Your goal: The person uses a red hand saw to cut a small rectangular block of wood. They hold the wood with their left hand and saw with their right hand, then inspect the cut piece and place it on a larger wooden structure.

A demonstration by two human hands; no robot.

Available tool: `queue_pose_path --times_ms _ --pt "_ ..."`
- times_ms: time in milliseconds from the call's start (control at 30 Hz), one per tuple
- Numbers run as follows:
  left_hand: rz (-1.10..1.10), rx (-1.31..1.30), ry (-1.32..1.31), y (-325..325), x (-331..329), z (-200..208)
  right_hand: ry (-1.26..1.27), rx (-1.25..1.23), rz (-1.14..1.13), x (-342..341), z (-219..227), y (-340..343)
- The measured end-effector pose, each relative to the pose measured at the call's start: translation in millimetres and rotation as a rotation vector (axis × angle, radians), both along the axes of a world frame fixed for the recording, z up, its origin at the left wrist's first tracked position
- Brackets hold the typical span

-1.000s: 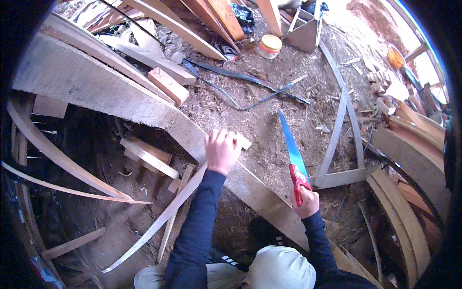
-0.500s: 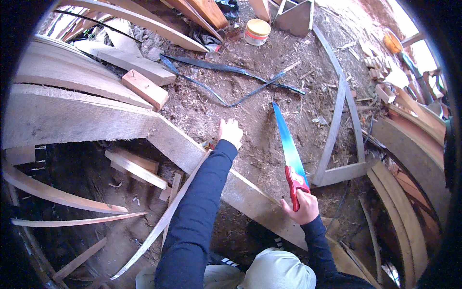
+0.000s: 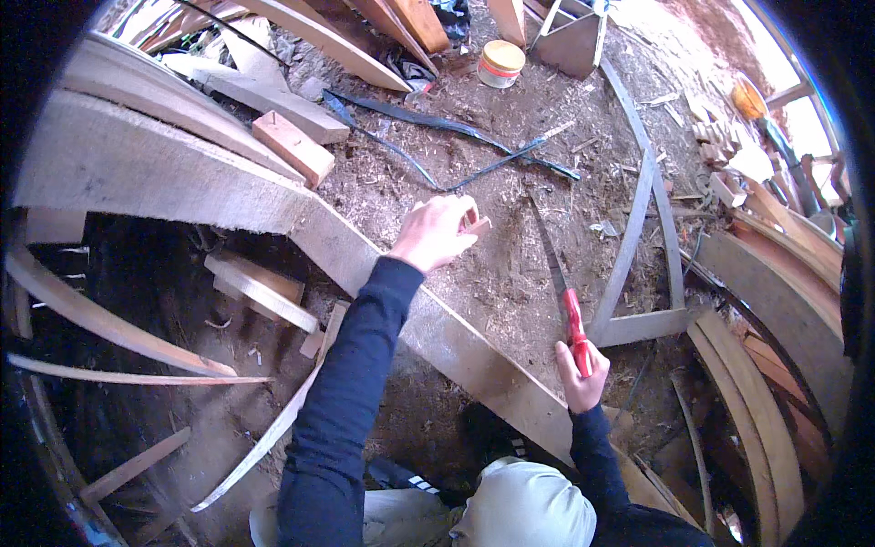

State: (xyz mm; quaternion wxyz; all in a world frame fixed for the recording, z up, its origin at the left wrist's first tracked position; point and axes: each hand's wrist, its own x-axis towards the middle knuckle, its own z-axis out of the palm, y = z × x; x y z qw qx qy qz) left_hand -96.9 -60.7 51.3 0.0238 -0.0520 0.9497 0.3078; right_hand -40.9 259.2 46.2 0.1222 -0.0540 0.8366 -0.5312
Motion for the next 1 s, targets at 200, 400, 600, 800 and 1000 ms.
queue_pose_path --times_ms 200,400,600,800,1000 --pt "0.489 0.57 0.168 28.9 116.8 6.2 0.109 -0.026 0.069 18.0 15.1 -3.4" --pt "0.76 0.814 0.324 70.4 173.2 -33.1 0.067 -0.343 0.201 49.1 25.2 -9.0" --pt "0.731 0.713 0.379 65.6 181.7 -22.5 -0.065 -0.236 0.22 67.4 50.2 -9.5" --pt "0.684 0.279 0.372 66.2 179.7 -17.1 -0.021 -0.147 0.317 79.7 50.4 -5.1" --pt "0.529 -0.082 0.273 61.2 158.0 -23.8 0.193 -0.059 0.327 108.6 38.6 -1.3"
